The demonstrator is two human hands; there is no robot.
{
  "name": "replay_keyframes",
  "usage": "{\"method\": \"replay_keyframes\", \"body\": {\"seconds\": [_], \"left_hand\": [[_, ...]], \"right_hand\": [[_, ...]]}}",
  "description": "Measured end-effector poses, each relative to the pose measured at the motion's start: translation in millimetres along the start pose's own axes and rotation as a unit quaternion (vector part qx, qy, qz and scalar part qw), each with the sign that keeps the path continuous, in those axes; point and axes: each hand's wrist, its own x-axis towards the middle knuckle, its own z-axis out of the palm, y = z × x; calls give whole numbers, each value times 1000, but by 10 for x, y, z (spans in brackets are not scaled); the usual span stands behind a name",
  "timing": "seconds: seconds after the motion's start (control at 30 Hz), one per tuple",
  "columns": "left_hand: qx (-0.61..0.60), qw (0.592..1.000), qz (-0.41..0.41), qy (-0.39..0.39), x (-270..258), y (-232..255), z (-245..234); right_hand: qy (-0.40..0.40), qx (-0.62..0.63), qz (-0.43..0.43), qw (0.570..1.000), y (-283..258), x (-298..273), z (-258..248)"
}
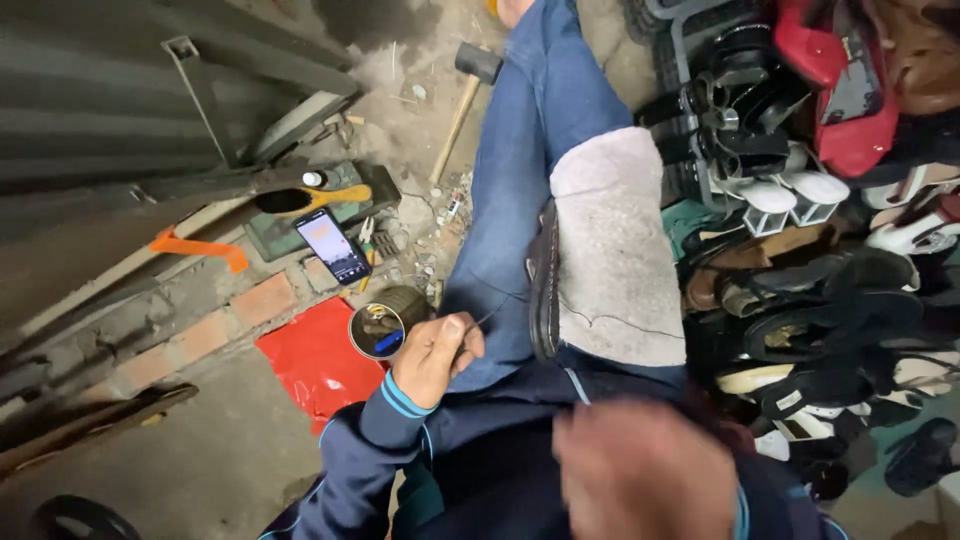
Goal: Hand-stitching the sole of a brown sandal using a needle and thread to repair it.
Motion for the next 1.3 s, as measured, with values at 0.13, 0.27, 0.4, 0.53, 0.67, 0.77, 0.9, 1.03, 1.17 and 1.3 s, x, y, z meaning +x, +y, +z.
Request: {"method": "replay_keyframes", "body": {"seconds": [0.13, 0.27, 0.4, 0.53, 0.67, 0.77, 0.9, 1.03, 1.17, 1.3], "left_hand": [[39, 999, 22, -11, -2, 105, 30], [38, 999, 28, -18, -20, 154, 24], [7, 995, 97, 1, 14, -47, 32], [-4, 989, 148, 7, 25, -139, 18], [-38, 980, 190, 34, 62, -193, 57], [-23, 969, 210, 128, 122, -74, 122], [-43, 967, 211, 134, 161, 93, 272], [-19, 980, 145, 139, 165, 193, 205], [-96, 985, 132, 45, 136, 219, 263], [-48, 992, 118, -3, 149, 155, 602]], "right_hand": [[128, 86, 166, 974, 325, 766, -263], [36, 103, 171, 979, 597, 911, 14], [-2, 6, 171, 985, 725, 956, 353], [46, -39, 178, 982, 789, 909, 622], [54, -37, 191, 979, 790, 887, 591], [60, -21, 197, 978, 762, 896, 542], [62, -31, 183, 981, 737, 856, 525], [61, -9, 194, 979, 647, 817, 353], [87, 12, 200, 976, 707, 598, 296], [108, -2, 282, 953, 797, 305, 254]]}}
